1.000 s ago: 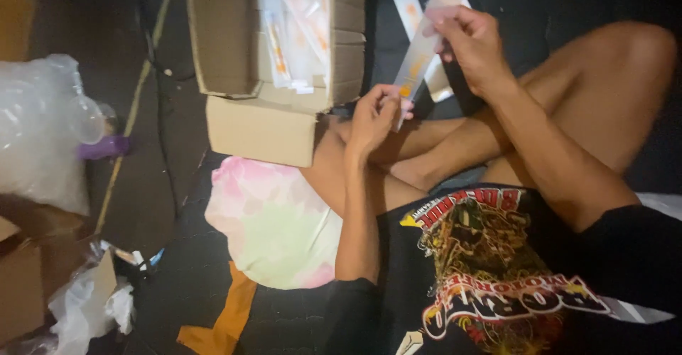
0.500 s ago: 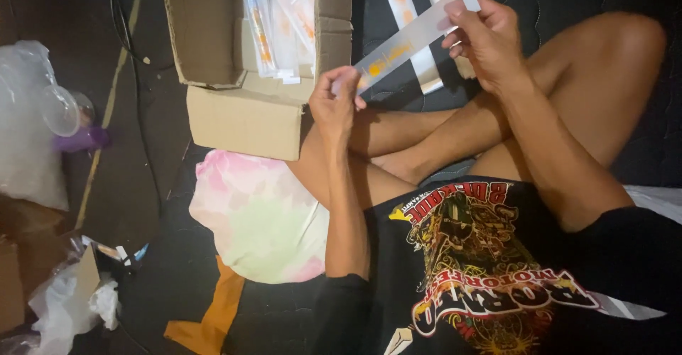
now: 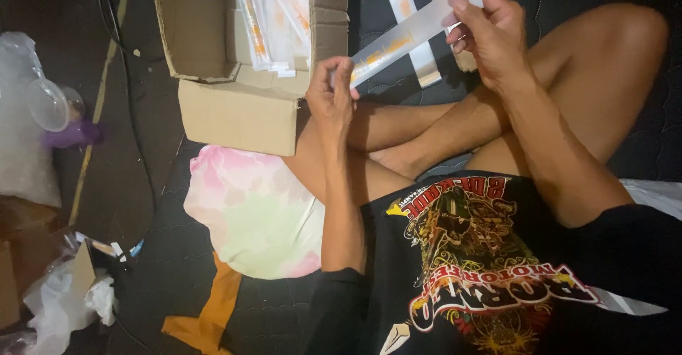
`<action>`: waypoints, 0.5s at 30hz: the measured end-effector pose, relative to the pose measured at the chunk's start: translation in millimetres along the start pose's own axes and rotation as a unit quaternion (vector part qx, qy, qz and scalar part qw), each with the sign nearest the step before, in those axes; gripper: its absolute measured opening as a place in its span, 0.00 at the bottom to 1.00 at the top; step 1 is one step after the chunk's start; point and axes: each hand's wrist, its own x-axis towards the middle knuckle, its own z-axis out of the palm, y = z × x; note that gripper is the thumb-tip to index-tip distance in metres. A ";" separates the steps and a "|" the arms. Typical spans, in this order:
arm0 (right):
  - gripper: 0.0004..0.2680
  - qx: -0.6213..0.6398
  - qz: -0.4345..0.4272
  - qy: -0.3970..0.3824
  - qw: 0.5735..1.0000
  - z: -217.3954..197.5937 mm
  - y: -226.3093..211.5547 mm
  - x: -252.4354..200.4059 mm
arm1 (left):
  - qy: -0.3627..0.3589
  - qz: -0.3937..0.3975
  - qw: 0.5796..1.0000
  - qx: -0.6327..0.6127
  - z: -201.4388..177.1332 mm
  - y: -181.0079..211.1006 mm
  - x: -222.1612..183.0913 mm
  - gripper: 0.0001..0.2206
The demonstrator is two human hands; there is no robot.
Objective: Sorting and packing individual snack packets from a cardboard box while sitting on the floor.
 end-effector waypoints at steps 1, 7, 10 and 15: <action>0.10 0.000 0.000 0.000 1.000 -1.0 4.1 1.6 | 0.000 0.000 1.000 0.000 1.7 -2.6 -0.1 0.12; 0.14 0.111 0.039 -0.099 0.988 18.5 36.0 -4.3 | 0.025 -0.021 0.999 0.029 26.5 -7.0 -1.5 0.10; 0.06 0.052 0.082 -0.142 0.985 51.7 28.3 -21.6 | 0.013 0.018 1.000 0.007 39.8 -12.4 -4.0 0.07; 0.08 0.008 0.075 -0.106 0.992 45.0 40.3 -15.1 | 0.002 0.006 1.000 0.018 29.3 -10.7 -5.2 0.07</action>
